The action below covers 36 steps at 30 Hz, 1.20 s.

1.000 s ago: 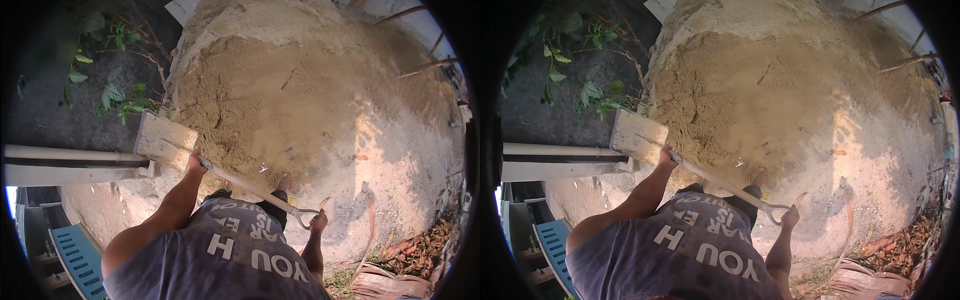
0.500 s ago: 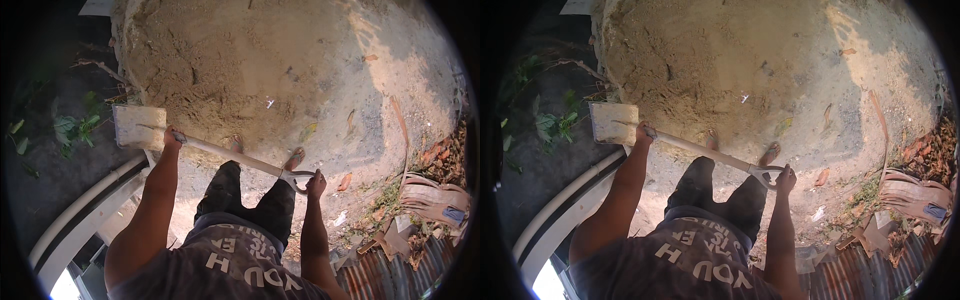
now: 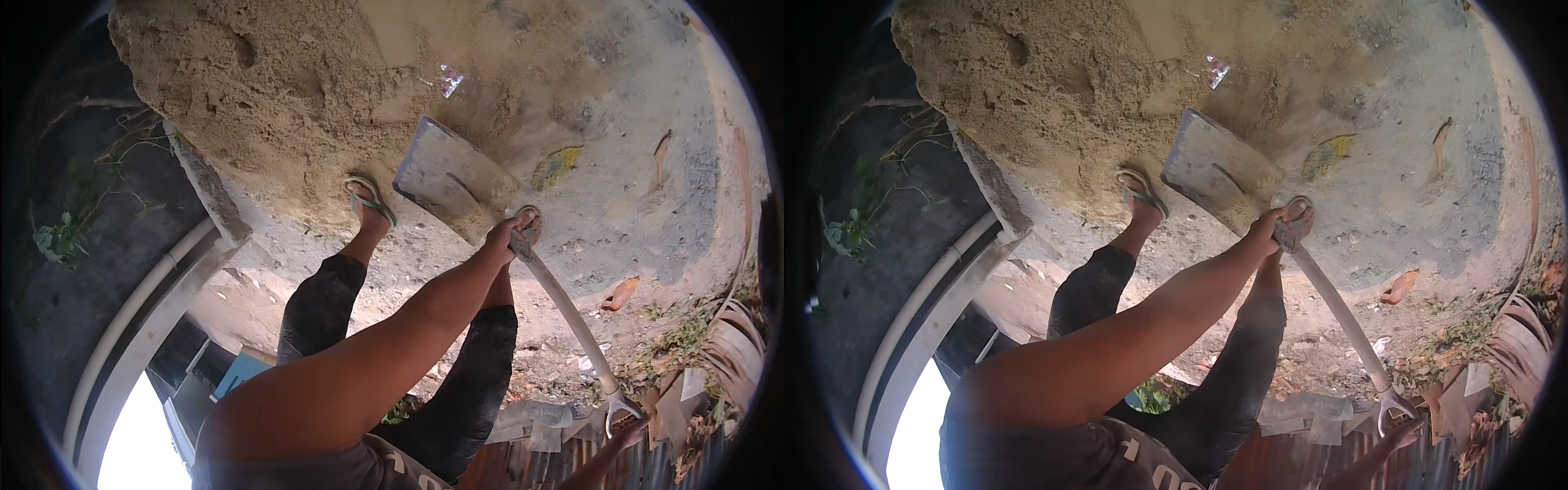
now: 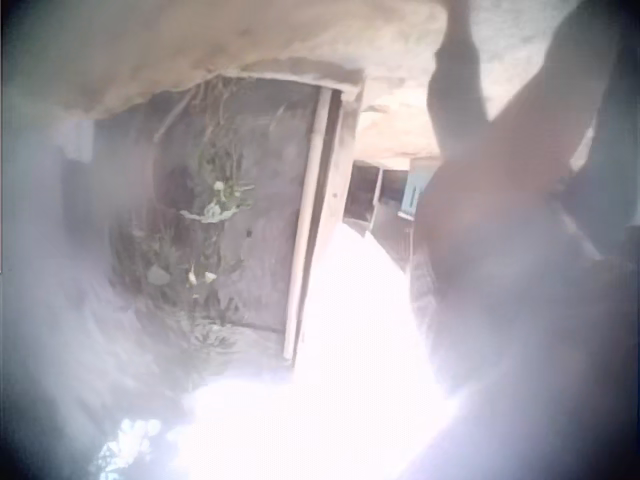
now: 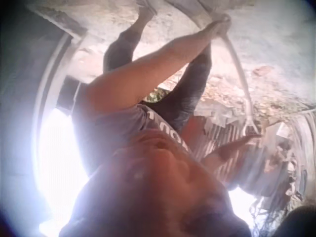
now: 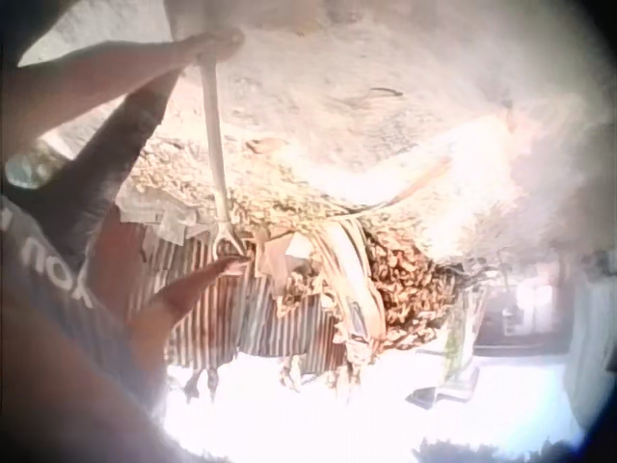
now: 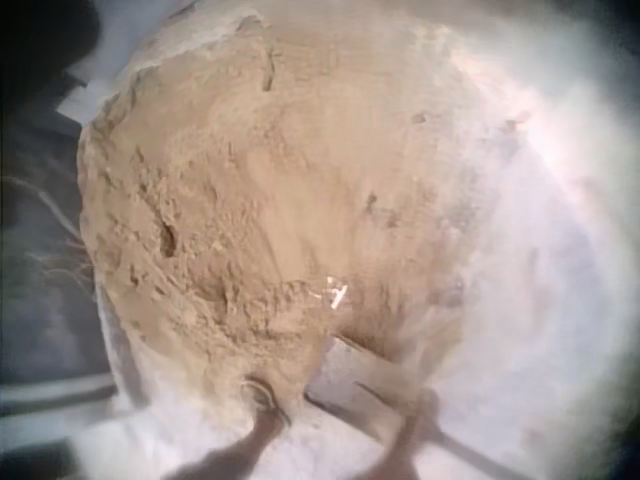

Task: The person uses a shovel to scoop sand from a large pile and throw it through a standing wire screen to sift it.

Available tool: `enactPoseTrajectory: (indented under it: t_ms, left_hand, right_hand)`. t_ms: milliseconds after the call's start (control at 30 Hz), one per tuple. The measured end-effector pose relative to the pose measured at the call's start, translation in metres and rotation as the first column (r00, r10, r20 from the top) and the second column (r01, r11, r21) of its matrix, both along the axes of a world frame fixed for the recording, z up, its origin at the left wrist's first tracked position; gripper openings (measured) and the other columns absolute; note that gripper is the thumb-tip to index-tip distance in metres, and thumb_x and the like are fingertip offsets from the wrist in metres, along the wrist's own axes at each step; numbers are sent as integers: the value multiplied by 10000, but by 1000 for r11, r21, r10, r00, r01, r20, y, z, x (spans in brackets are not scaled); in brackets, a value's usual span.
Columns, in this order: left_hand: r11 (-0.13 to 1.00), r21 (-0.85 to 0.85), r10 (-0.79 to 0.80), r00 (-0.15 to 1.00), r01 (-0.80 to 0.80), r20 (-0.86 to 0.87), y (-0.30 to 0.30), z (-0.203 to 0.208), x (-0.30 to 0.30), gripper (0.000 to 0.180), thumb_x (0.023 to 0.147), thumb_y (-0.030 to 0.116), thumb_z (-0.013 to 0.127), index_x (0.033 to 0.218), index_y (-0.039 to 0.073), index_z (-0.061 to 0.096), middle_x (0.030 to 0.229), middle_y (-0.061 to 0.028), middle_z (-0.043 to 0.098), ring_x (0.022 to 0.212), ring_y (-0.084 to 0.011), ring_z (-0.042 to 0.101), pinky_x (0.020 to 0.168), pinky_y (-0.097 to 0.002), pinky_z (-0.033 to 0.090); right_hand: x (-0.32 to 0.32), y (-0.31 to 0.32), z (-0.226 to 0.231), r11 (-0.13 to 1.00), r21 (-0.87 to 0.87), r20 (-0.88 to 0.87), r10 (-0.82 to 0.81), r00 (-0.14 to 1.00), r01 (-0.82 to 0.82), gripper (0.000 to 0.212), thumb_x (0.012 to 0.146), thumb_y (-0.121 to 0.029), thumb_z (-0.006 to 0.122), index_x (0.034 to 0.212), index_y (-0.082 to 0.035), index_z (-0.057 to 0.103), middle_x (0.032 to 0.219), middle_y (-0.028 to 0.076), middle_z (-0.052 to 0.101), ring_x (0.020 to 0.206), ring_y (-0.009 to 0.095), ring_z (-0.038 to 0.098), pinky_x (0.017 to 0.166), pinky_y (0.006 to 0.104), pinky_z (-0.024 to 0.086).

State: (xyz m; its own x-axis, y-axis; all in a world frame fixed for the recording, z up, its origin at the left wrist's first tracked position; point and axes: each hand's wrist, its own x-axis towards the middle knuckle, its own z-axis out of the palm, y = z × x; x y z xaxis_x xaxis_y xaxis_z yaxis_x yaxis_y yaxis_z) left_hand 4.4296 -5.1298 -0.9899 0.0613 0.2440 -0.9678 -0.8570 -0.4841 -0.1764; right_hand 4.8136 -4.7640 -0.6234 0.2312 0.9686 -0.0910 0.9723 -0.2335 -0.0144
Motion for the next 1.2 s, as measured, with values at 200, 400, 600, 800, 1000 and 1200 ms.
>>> enactPoseTrajectory:
  t_ms: [200,400,600,800,1000,1200]
  left_hand:
    - [994,36,93,986,-99,139,76,-35,49,161,806,153,664,831,85,521,720,-57,523,657,-229,543,635,-400,476]
    - [974,-122,188,982,-189,-25,-68,-78,-123,130,829,110,615,775,77,501,691,-53,490,629,-203,518,594,-384,477]
    - [920,-387,-176,942,54,-286,-291,-79,-383,212,893,152,569,717,85,471,668,-66,517,611,-211,501,581,-414,454]
    - [934,-348,-119,849,-80,-515,-435,-36,-437,110,879,96,547,803,46,484,646,-51,455,590,-216,482,573,-377,458]
    - [955,-242,56,908,-170,-416,-373,49,-390,174,861,100,565,730,98,451,626,-30,437,553,-196,459,576,-376,471]
    - [917,-188,309,925,-351,-223,-333,199,-316,210,803,176,611,656,121,471,602,-32,488,560,-213,502,568,-391,470]
  right_hand:
    - [-4,33,43,992,104,126,-86,988,73,658,829,-651,510,599,-34,517,506,35,433,496,160,453,452,347,379]
    - [-118,-59,-131,998,-64,-287,-9,958,-9,547,868,-511,528,562,-85,371,519,3,360,460,130,352,413,315,290]
    - [-357,-289,-270,875,-470,-590,-408,696,115,396,870,-373,512,624,-99,365,513,-19,322,398,96,289,379,263,253]
    - [-302,-416,-297,889,-456,-582,-329,744,37,409,900,-380,536,640,-101,387,476,-29,321,354,79,301,331,250,233]
    - [-379,-343,-119,911,-404,-510,-297,807,80,432,904,-382,483,728,12,501,514,30,386,373,145,370,334,305,290]
    - [-380,-228,61,944,-293,-484,-7,875,-155,489,931,-417,435,729,12,552,478,47,428,360,138,424,313,304,320]
